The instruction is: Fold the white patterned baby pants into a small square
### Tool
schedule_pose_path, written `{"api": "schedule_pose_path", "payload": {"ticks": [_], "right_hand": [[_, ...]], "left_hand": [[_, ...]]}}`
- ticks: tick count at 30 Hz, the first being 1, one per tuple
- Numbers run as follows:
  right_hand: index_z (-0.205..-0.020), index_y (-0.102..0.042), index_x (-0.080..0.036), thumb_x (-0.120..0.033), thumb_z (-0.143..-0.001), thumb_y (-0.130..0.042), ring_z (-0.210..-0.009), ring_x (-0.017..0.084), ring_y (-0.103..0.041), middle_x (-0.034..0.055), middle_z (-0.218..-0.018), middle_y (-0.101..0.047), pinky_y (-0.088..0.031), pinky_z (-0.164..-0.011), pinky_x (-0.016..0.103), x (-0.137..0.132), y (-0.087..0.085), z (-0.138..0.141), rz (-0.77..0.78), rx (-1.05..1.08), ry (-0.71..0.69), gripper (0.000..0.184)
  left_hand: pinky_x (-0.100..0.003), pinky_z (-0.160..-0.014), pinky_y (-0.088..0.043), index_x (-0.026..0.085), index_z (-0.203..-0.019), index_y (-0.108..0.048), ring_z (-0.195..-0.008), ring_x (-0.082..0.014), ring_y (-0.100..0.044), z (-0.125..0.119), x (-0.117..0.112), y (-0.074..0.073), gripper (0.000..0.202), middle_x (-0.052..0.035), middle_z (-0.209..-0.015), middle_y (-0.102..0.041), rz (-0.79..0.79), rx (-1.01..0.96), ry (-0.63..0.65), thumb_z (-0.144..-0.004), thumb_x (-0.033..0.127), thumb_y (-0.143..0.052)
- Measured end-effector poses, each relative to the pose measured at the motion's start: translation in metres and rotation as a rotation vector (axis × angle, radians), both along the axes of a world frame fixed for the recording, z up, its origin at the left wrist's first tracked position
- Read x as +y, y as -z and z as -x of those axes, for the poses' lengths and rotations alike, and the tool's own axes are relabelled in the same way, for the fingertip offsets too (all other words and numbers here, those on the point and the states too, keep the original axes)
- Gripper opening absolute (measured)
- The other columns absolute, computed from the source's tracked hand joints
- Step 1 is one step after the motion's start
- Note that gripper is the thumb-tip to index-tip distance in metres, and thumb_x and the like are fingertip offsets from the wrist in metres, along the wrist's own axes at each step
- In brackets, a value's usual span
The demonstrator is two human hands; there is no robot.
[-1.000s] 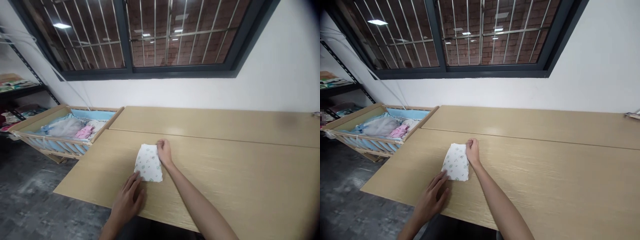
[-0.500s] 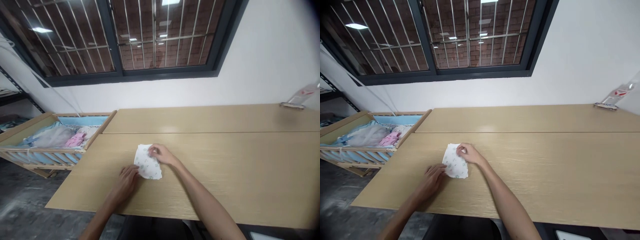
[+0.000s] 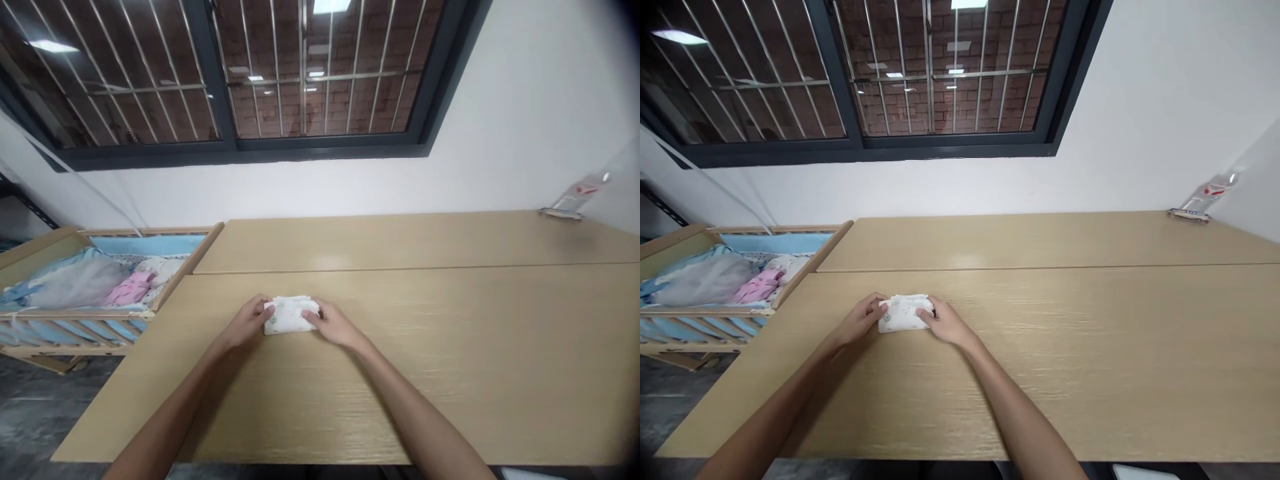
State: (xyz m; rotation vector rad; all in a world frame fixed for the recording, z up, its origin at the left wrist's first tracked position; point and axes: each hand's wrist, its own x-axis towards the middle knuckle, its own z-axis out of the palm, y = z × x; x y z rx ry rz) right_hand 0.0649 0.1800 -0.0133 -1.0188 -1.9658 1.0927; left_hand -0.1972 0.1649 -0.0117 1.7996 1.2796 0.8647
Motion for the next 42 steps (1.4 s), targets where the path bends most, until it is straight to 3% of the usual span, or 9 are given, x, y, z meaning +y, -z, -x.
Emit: {"api": "schedule_pose_path", "payload": {"ticks": [5,10,13,20,25,29,32,38,42], "right_hand": [[-0.103,-0.061,-0.019,-0.045,-0.096,-0.056,-0.085,0.022,-0.065,0.0067,-0.094,-0.070,-0.051,-0.077,0.034,-0.001,0.023,0.016,-0.057,0.018,0.291,0.028],[-0.118,-0.053,-0.018,-0.041,-0.096,-0.054,-0.106,0.026,-0.062,0.0125,-0.113,-0.066,-0.049,-0.093,0.041,0.004,0.033,0.024,-0.171,-0.039,0.467,0.032],[-0.118,-0.054,-0.018,-0.039,-0.096,-0.051,-0.108,0.028,-0.061,0.0134,-0.112,-0.065,-0.049,-0.095,0.043,0.009,0.036,0.026,-0.211,-0.119,0.513,0.031],[-0.131,-0.051,-0.011,-0.040,-0.097,-0.048,-0.118,0.034,-0.055,0.0212,-0.124,-0.059,-0.046,-0.102,0.052,0.008,0.031,0.026,-0.326,-0.259,0.579,0.045],[-0.153,-0.037,-0.012,-0.035,-0.102,-0.039,-0.149,0.034,-0.029,0.0204,-0.158,-0.036,-0.027,-0.120,0.054,0.000,0.014,0.031,-0.600,-0.342,0.262,0.056],[-0.157,-0.034,-0.015,-0.029,-0.102,-0.037,-0.152,0.029,-0.026,0.0150,-0.161,-0.037,-0.022,-0.124,0.052,-0.004,0.017,0.040,-0.635,-0.482,0.015,0.057],[-0.156,-0.037,-0.015,-0.028,-0.103,-0.036,-0.152,0.026,-0.029,0.0143,-0.159,-0.042,-0.018,-0.126,0.051,-0.004,0.024,0.042,-0.609,-0.534,0.010,0.055],[-0.159,-0.030,-0.009,-0.040,-0.104,-0.034,-0.155,0.026,-0.020,0.0171,-0.164,-0.030,-0.016,-0.127,0.049,-0.005,0.026,0.027,-0.470,-0.572,0.081,0.063],[-0.162,-0.021,-0.010,-0.054,-0.105,-0.029,-0.157,0.027,-0.014,0.0173,-0.167,-0.021,-0.017,-0.125,0.051,-0.004,0.026,0.016,-0.395,-0.585,0.089,0.072]], "left_hand": [[-0.031,-0.066,-0.054,0.020,-0.130,-0.046,-0.079,-0.0200,-0.068,-0.003,0.008,0.028,0.056,-0.0051,-0.097,-0.072,-0.053,-0.108,-0.093,-0.089,0.053,-0.063],[-0.035,-0.077,-0.056,0.022,-0.115,-0.061,-0.081,-0.0189,-0.064,-0.008,0.016,0.049,0.031,-0.0045,-0.094,-0.070,-0.360,0.138,-0.254,-0.096,0.045,-0.053],[-0.040,-0.093,-0.053,0.023,-0.110,-0.064,-0.094,-0.0211,-0.063,-0.009,0.019,0.055,0.025,-0.0059,-0.102,-0.069,-0.418,0.176,-0.265,-0.097,0.041,-0.053],[-0.048,-0.105,-0.048,0.023,-0.117,-0.064,-0.114,-0.0268,-0.060,-0.012,0.013,0.051,0.026,-0.0101,-0.116,-0.064,-0.497,0.290,-0.322,-0.098,0.037,-0.053],[-0.049,-0.120,-0.035,0.016,-0.150,-0.037,-0.147,-0.0286,-0.037,-0.029,-0.004,0.033,0.053,-0.0189,-0.155,-0.041,-0.647,0.398,-0.213,-0.103,0.041,-0.041],[-0.053,-0.125,-0.025,0.010,-0.160,-0.011,-0.156,-0.0307,-0.016,-0.047,-0.006,0.037,0.073,-0.0214,-0.166,-0.023,-0.629,0.509,-0.052,-0.103,0.050,-0.034],[-0.054,-0.125,-0.023,0.008,-0.160,-0.014,-0.156,-0.0306,-0.016,-0.047,-0.004,0.048,0.073,-0.0231,-0.165,-0.025,-0.563,0.582,-0.001,-0.104,0.053,-0.029],[-0.054,-0.123,-0.026,-0.001,-0.157,-0.019,-0.155,-0.0349,-0.015,-0.029,-0.006,0.063,0.082,-0.0298,-0.163,-0.021,-0.483,0.664,-0.103,-0.103,0.060,-0.028],[-0.056,-0.121,-0.028,0.002,-0.159,-0.017,-0.154,-0.0363,-0.019,-0.027,-0.008,0.065,0.082,-0.0290,-0.163,-0.024,-0.526,0.680,-0.117,-0.102,0.061,-0.030]]}}
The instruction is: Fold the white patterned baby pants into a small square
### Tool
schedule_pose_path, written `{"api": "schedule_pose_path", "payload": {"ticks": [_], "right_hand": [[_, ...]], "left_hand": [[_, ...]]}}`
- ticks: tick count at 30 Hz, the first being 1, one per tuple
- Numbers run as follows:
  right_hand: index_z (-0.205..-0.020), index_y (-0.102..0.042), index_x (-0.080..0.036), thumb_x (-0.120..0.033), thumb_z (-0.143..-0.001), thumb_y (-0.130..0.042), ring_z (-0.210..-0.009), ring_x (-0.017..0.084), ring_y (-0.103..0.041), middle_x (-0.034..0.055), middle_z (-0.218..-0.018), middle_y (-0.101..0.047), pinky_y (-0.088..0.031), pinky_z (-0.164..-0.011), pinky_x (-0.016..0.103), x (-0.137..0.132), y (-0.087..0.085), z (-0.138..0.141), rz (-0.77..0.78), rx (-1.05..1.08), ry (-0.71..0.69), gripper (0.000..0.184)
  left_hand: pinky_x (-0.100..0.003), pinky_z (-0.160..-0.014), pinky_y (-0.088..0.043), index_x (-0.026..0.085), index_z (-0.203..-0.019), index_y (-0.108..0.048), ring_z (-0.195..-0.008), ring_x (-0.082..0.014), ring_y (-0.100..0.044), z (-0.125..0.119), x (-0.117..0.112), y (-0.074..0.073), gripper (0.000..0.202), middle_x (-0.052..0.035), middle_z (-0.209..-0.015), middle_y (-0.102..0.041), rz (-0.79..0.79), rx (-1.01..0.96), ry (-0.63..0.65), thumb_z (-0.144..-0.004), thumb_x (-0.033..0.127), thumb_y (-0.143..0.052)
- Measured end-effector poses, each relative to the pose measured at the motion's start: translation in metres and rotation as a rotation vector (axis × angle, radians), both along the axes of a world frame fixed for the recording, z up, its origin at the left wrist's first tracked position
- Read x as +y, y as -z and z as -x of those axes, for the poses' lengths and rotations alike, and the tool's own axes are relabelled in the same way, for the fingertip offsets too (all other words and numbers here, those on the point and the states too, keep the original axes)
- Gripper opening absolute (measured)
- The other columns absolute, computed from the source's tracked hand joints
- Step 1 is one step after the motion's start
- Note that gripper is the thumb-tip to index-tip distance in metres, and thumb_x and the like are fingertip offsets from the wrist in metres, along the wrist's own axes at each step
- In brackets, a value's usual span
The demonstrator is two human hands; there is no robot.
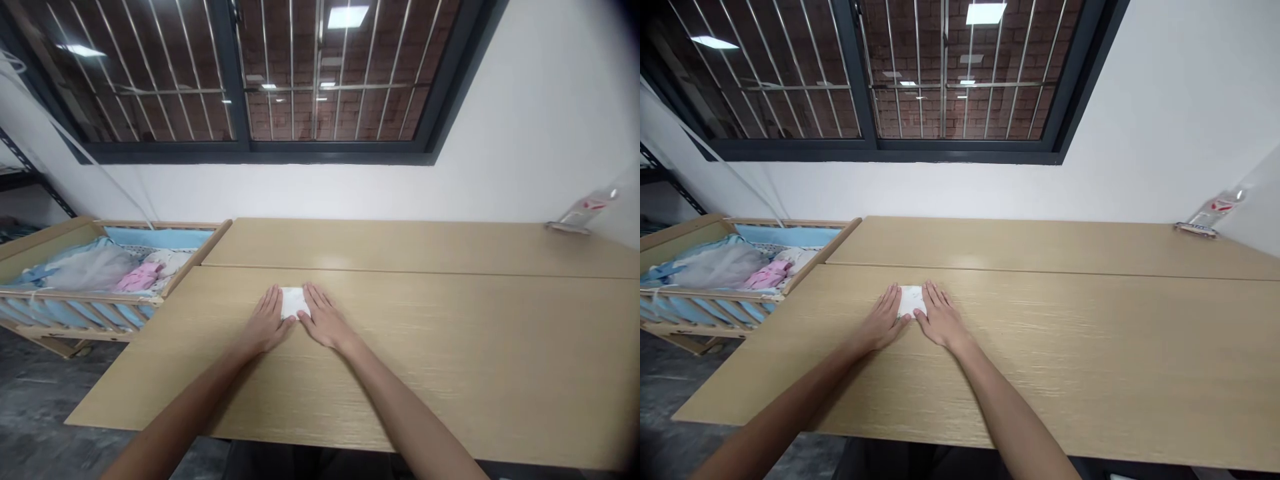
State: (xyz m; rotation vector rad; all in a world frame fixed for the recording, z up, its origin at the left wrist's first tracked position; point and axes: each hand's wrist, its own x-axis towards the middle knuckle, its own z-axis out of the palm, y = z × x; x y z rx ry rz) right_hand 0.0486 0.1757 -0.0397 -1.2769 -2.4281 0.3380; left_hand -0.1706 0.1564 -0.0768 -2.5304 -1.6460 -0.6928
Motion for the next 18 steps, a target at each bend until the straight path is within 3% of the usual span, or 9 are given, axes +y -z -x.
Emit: {"api": "schedule_pose_path", "payload": {"ticks": [5,8,12,18], "right_hand": [[-0.162,-0.018,-0.010,-0.055,-0.101,-0.041,-0.157,0.031,-0.006,0.0199,-0.168,-0.014,-0.016,-0.125,0.054,0.000,-0.006,-0.007,-0.085,0.019,-0.071,0.079],[-0.160,-0.027,-0.015,-0.044,-0.095,-0.054,-0.155,0.033,-0.015,0.0179,-0.167,-0.021,-0.017,-0.123,0.054,0.001,-0.012,-0.013,-0.115,0.018,-0.161,0.076],[-0.159,-0.031,-0.019,-0.029,-0.086,-0.057,-0.151,0.031,-0.027,0.0160,-0.162,-0.035,-0.017,-0.122,0.055,0.006,-0.014,-0.017,-0.049,-0.006,-0.188,0.079],[-0.153,-0.041,-0.019,-0.018,-0.083,-0.053,-0.146,0.029,-0.036,0.0143,-0.157,-0.043,-0.026,-0.117,0.052,0.018,-0.004,-0.015,-0.012,0.129,-0.123,0.071]], "left_hand": [[-0.055,-0.122,-0.025,0.008,-0.160,-0.019,-0.154,-0.0372,-0.019,0.004,0.000,-0.016,0.084,-0.0247,-0.165,-0.023,-0.123,0.027,0.109,-0.099,0.061,-0.041],[-0.052,-0.119,-0.030,0.016,-0.157,-0.031,-0.148,-0.0346,-0.037,0.009,0.000,-0.025,0.076,-0.0196,-0.158,-0.042,-0.090,0.038,0.203,-0.097,0.059,-0.047],[-0.053,-0.113,-0.037,0.018,-0.151,-0.040,-0.134,-0.0345,-0.053,0.012,0.005,-0.023,0.073,-0.0186,-0.147,-0.055,-0.026,-0.061,0.184,-0.092,0.057,-0.057],[-0.049,-0.109,-0.041,0.019,-0.142,-0.049,-0.129,-0.0305,-0.057,0.014,0.012,-0.020,0.055,-0.0155,-0.141,-0.061,-0.028,-0.103,0.189,-0.088,0.028,-0.057]]}}
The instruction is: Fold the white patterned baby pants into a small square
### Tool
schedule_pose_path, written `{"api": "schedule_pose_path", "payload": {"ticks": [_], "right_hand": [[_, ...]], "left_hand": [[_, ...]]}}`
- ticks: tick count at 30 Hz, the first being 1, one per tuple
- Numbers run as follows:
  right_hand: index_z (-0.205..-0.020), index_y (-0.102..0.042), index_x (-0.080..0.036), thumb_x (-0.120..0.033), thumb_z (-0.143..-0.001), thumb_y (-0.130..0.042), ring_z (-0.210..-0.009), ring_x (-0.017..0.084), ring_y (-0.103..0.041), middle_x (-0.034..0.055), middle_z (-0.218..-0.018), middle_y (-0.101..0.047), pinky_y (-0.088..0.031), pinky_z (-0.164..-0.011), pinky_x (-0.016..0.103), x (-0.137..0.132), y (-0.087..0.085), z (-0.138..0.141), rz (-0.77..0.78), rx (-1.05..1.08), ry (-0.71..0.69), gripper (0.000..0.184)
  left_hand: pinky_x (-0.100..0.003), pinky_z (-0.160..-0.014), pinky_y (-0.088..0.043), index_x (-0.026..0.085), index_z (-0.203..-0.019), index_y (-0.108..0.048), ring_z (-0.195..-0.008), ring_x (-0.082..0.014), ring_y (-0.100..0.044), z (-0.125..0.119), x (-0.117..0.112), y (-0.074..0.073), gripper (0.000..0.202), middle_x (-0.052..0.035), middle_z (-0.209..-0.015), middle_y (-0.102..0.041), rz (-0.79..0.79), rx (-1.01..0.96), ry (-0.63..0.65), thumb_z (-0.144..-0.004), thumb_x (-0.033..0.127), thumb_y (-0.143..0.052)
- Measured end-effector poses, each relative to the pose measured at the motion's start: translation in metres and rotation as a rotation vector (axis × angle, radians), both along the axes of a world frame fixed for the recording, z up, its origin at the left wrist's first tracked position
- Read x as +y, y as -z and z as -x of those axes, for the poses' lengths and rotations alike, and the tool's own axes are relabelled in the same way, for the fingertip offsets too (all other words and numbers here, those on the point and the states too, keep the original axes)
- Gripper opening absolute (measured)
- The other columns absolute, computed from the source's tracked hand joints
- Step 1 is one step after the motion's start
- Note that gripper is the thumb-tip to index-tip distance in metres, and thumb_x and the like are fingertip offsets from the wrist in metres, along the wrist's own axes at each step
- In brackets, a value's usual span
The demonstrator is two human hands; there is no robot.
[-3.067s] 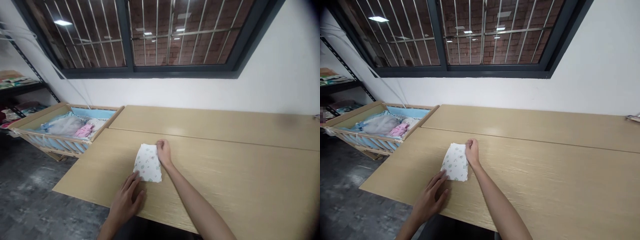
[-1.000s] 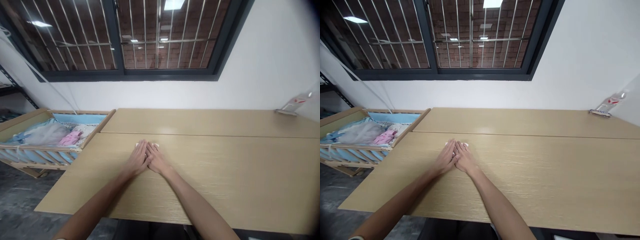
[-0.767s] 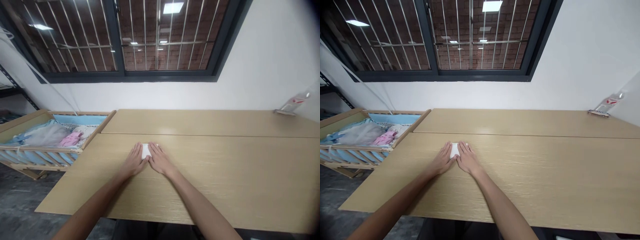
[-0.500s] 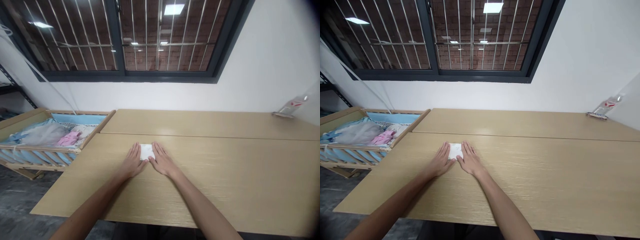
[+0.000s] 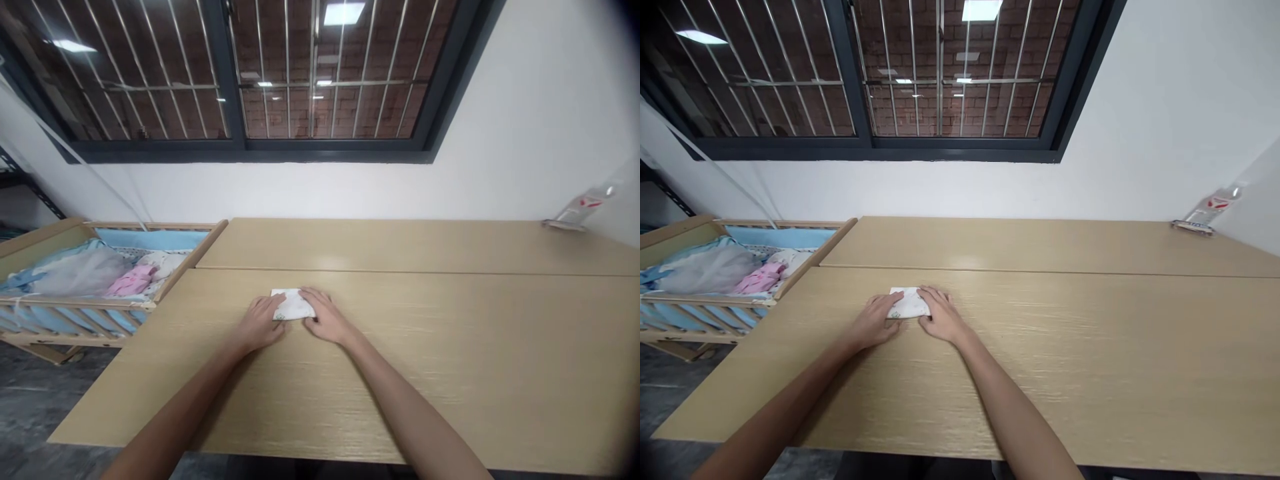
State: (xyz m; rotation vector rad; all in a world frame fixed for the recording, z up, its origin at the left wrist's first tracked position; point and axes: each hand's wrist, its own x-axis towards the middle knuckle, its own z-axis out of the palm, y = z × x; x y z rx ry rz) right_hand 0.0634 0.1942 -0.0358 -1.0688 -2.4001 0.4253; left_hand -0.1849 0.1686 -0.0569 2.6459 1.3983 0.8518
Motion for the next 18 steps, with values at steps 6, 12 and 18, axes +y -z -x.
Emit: {"api": "schedule_pose_path", "payload": {"ticks": [6,12,18], "right_hand": [[-0.137,-0.053,-0.022,-0.019,-0.087,-0.054,-0.125,0.030,-0.055,0.0127,-0.134,-0.064,-0.038,-0.108,0.050,0.005,0.003,0.004,0.011,0.261,0.083,0.050],[-0.134,-0.040,-0.022,-0.057,-0.094,-0.052,-0.072,0.021,-0.061,-0.0005,-0.079,-0.063,-0.050,-0.067,0.034,0.001,-0.009,0.007,0.431,0.711,0.236,0.054],[-0.131,-0.042,-0.024,-0.058,-0.086,-0.064,-0.065,0.017,-0.057,-0.0027,-0.077,-0.060,-0.046,-0.060,0.030,0.000,-0.012,0.001,0.665,0.742,0.271,0.060]], "left_hand": [[-0.046,-0.105,-0.043,0.025,-0.118,-0.066,-0.119,-0.0263,-0.060,0.001,-0.004,-0.013,0.029,-0.0099,-0.123,-0.068,-0.033,-0.113,-0.092,-0.099,0.024,-0.044],[-0.032,-0.075,-0.052,0.022,-0.125,-0.053,-0.087,-0.0213,-0.069,-0.008,-0.020,-0.027,0.039,-0.0060,-0.105,-0.074,0.265,-0.564,-0.250,-0.096,0.049,-0.054],[-0.031,-0.071,-0.049,0.026,-0.114,-0.054,-0.085,-0.0219,-0.070,-0.014,-0.029,-0.025,0.027,-0.0040,-0.098,-0.075,0.421,-0.457,-0.175,-0.095,0.044,-0.050]]}}
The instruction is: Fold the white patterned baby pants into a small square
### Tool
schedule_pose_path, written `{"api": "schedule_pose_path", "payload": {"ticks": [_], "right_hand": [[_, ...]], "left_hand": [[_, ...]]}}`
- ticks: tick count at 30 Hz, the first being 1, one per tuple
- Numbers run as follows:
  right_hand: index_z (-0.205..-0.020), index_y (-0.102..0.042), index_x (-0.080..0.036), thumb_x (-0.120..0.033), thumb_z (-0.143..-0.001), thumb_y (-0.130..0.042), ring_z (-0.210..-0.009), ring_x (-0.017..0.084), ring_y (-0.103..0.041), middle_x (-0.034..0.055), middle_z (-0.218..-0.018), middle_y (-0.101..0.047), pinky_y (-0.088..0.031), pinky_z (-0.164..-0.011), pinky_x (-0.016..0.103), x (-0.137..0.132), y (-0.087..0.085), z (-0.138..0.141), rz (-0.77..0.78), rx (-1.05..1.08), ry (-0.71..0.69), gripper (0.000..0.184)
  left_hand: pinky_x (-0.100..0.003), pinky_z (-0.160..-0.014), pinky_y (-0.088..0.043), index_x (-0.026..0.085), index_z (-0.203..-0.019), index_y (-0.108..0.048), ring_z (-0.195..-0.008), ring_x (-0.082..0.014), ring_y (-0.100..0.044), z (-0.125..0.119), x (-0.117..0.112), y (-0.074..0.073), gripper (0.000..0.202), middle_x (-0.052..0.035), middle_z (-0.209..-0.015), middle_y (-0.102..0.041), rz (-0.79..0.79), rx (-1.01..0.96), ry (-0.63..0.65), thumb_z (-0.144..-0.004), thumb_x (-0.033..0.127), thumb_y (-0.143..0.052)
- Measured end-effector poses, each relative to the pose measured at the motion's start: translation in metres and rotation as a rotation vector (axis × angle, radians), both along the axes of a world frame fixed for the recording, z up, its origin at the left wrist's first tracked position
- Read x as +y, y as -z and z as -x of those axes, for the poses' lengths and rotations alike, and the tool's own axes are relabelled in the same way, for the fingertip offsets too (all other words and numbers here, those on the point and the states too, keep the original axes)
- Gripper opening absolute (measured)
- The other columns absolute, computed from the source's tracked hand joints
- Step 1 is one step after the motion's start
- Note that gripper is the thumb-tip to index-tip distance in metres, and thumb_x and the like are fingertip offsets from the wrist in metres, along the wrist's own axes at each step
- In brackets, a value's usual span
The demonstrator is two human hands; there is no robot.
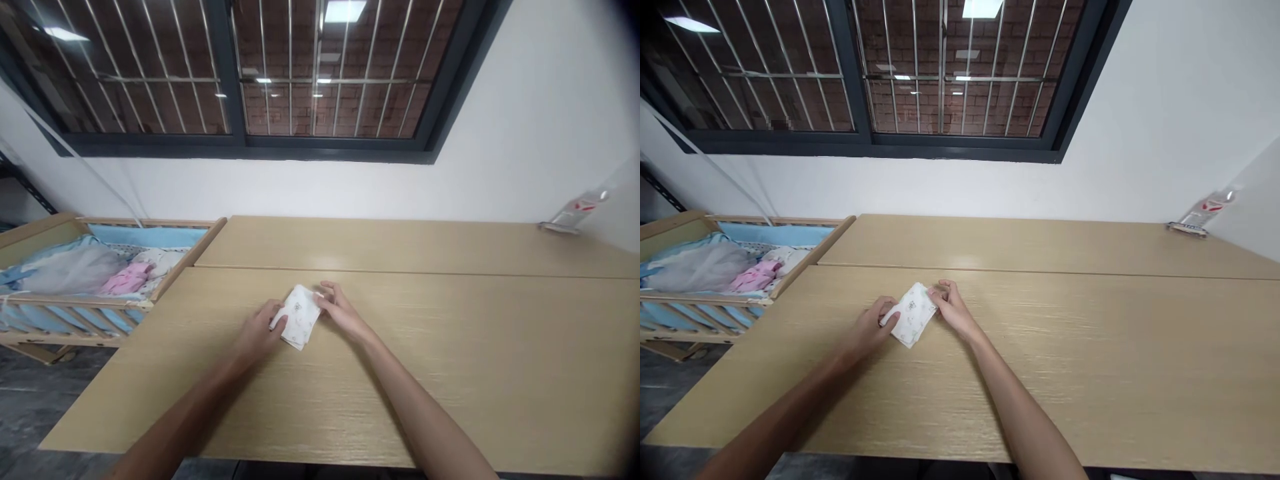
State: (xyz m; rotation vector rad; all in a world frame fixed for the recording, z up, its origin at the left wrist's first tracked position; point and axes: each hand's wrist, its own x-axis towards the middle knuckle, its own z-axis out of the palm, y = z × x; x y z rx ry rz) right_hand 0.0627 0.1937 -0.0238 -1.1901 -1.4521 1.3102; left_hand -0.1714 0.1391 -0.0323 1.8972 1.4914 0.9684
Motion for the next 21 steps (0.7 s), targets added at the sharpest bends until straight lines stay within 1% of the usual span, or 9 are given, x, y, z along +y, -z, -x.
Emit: {"api": "schedule_pose_path", "payload": {"ticks": [3,5,7,11,14,16,17,19,21], "right_hand": [[-0.133,-0.040,-0.025,-0.045,-0.079,-0.075,-0.076,0.018,-0.062,0.0016,-0.094,-0.065,-0.053,-0.074,0.036,0.005,0.009,-0.004,-0.023,-0.020,-0.042,0.067],[-0.131,-0.039,-0.024,-0.039,-0.077,-0.076,-0.085,0.018,-0.065,0.0068,-0.111,-0.066,-0.054,-0.086,0.040,0.010,0.017,-0.004,-0.058,-0.008,-0.020,0.067],[-0.128,-0.040,-0.023,-0.038,-0.078,-0.074,-0.092,0.018,-0.066,0.0114,-0.122,-0.063,-0.053,-0.093,0.043,0.015,0.026,-0.004,-0.094,-0.012,0.024,0.061],[-0.124,-0.046,-0.022,-0.040,-0.083,-0.070,-0.109,0.023,-0.066,0.0145,-0.124,-0.062,-0.051,-0.101,0.046,0.018,0.034,0.002,-0.185,-0.059,0.100,0.050],[-0.130,-0.048,-0.022,-0.042,-0.091,-0.062,-0.119,0.024,-0.064,0.0164,-0.130,-0.062,-0.049,-0.105,0.048,0.013,0.027,0.004,-0.289,-0.063,0.100,0.046],[-0.138,-0.047,-0.022,-0.043,-0.098,-0.055,-0.128,0.026,-0.058,0.0169,-0.140,-0.058,-0.046,-0.110,0.050,0.004,0.016,0.003,-0.427,-0.145,0.069,0.046],[-0.142,-0.047,-0.022,-0.043,-0.100,-0.052,-0.134,0.026,-0.054,0.0164,-0.146,-0.054,-0.042,-0.114,0.051,-0.002,0.009,0.003,-0.510,-0.217,0.027,0.046],[-0.148,-0.047,-0.023,-0.042,-0.103,-0.047,-0.144,0.027,-0.042,0.0137,-0.155,-0.047,-0.033,-0.120,0.053,-0.014,-0.005,0.002,-0.667,-0.374,-0.119,0.048],[-0.153,-0.044,-0.024,-0.041,-0.106,-0.042,-0.150,0.027,-0.033,0.0100,-0.161,-0.040,-0.026,-0.124,0.053,-0.026,-0.017,0.005,-0.768,-0.481,-0.294,0.050]], "left_hand": [[-0.033,-0.071,-0.048,0.025,-0.120,-0.053,-0.084,-0.0231,-0.068,-0.002,-0.003,0.001,0.031,-0.0061,-0.102,-0.073,0.029,0.088,0.026,-0.094,0.043,-0.050],[-0.033,-0.071,-0.047,0.024,-0.123,-0.053,-0.084,-0.0242,-0.068,-0.002,-0.006,0.000,0.034,-0.0076,-0.106,-0.072,0.024,0.168,0.035,-0.093,0.043,-0.052],[-0.034,-0.071,-0.045,0.024,-0.123,-0.054,-0.086,-0.0257,-0.069,-0.003,-0.007,-0.002,0.035,-0.0084,-0.105,-0.072,0.000,0.255,0.034,-0.093,0.042,-0.053],[-0.036,-0.075,-0.046,0.021,-0.119,-0.056,-0.086,-0.0277,-0.070,-0.004,-0.008,-0.001,0.031,-0.0082,-0.094,-0.074,-0.086,0.424,0.048,-0.095,0.041,-0.054],[-0.038,-0.078,-0.048,0.020,-0.114,-0.059,-0.084,-0.0279,-0.070,-0.006,-0.011,0.001,0.031,-0.0087,-0.090,-0.074,-0.235,0.503,-0.033,-0.095,0.044,-0.057],[-0.039,-0.081,-0.050,0.020,-0.109,-0.061,-0.086,-0.0266,-0.069,-0.011,-0.017,-0.001,0.028,-0.0083,-0.089,-0.073,-0.397,0.495,-0.042,-0.095,0.044,-0.058],[-0.039,-0.083,-0.051,0.020,-0.109,-0.061,-0.089,-0.0256,-0.068,-0.014,-0.021,-0.003,0.026,-0.0085,-0.092,-0.073,-0.480,0.474,-0.002,-0.096,0.042,-0.057],[-0.039,-0.088,-0.053,0.019,-0.114,-0.061,-0.098,-0.0244,-0.068,-0.021,-0.029,-0.006,0.025,-0.0107,-0.105,-0.072,-0.598,0.425,0.128,-0.097,0.037,-0.055],[-0.038,-0.090,-0.056,0.019,-0.115,-0.062,-0.103,-0.0236,-0.069,-0.028,-0.036,-0.008,0.024,-0.0118,-0.113,-0.072,-0.624,0.411,0.250,-0.096,0.032,-0.054]]}}
